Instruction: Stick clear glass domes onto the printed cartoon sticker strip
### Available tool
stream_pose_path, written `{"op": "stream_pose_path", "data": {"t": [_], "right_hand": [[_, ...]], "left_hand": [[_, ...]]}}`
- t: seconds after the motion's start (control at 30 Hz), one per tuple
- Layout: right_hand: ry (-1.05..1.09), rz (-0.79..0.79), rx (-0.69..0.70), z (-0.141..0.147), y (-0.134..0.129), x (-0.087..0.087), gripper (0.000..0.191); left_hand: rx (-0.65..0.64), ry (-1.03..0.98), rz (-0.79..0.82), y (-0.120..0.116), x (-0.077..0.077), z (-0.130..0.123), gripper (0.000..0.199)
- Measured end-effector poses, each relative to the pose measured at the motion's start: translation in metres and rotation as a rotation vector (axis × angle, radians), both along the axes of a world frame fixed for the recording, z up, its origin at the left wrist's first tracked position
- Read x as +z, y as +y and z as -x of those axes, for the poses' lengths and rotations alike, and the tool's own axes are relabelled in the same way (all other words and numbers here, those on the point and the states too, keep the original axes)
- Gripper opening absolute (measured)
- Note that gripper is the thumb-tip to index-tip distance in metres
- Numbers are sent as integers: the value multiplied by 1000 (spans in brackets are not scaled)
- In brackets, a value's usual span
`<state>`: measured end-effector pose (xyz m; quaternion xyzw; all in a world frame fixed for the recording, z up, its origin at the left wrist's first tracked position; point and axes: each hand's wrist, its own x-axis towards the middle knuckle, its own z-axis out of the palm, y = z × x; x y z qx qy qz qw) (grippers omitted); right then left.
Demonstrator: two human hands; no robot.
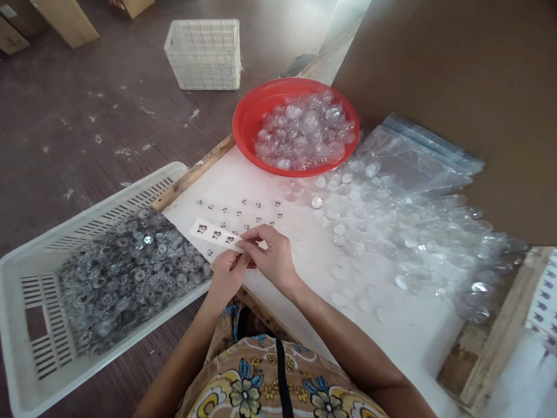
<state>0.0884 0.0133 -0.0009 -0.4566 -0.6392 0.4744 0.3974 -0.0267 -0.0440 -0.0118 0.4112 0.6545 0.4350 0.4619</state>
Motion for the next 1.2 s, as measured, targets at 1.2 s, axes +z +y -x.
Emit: {"op": "stream_pose_path", "data": {"t": [1.2], "right_hand": [[-640, 77, 66, -70, 40, -34, 11]], "left_hand": [[219, -115, -60, -9, 3, 43, 34]]}}
